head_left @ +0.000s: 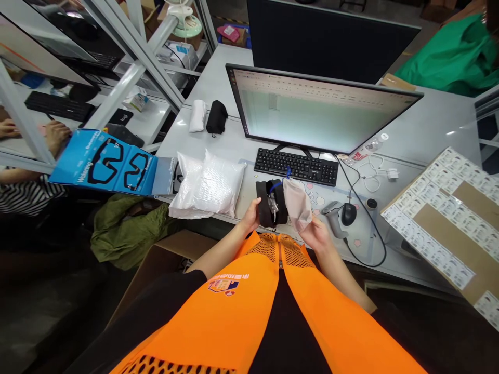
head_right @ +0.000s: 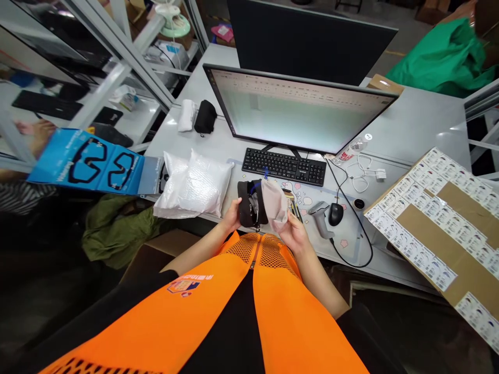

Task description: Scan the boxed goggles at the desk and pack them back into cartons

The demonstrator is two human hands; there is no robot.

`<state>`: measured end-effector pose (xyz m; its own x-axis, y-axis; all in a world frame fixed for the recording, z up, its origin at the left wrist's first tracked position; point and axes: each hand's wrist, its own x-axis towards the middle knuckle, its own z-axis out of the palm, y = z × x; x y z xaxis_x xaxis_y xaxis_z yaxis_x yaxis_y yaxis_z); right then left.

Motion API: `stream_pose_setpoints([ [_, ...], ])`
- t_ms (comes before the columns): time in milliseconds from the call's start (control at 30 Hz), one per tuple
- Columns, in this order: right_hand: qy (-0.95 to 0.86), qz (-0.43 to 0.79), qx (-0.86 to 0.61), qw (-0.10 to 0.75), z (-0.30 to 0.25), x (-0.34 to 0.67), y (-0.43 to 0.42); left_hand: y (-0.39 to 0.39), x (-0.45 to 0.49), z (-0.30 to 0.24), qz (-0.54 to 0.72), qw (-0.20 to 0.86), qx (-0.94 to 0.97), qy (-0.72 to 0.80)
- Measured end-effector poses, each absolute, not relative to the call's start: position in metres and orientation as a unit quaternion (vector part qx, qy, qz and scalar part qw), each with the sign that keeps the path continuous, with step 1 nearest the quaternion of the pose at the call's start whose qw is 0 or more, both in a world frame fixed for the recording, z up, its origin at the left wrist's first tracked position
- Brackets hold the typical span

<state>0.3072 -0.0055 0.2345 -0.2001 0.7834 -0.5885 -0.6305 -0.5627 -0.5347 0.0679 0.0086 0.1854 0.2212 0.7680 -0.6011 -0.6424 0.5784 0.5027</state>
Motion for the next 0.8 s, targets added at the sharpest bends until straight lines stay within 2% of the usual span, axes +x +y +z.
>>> stream_pose_setpoints([
  [133, -0.095, 0.764, -0.431, 0.471, 0.227, 0.319, -0.008, 0.014, 0.049, 0.16, 0.396, 0.697, 0.184, 0.568],
  [267, -0.201, 0.738, -0.449, 0.462, 0.218, 0.32, -0.006, 0.032, 0.024, 0.141, 0.349, 0.62, 0.253, 0.656],
  [433, -0.477, 0.561, -0.53, 0.421, 0.215, 0.312, -0.006, 0.05, 0.012, 0.154, 0.332, 0.501, 0.313, 0.735],
  [567, -0.59, 0.436, -0.537, 0.416, 0.221, 0.306, -0.014, 0.044, 0.035, 0.203, 0.391, 0.446, 0.462, 0.658],
  [667, -0.627, 0.413, -0.525, 0.4, 0.223, 0.3, -0.021, 0.035, 0.058, 0.243, 0.431, 0.501, 0.518, 0.544],
  [800, -0.643, 0.399, -0.534, 0.377, 0.226, 0.297, -0.022, 0.031, 0.072, 0.27, 0.45, 0.547, 0.495, 0.503],
])
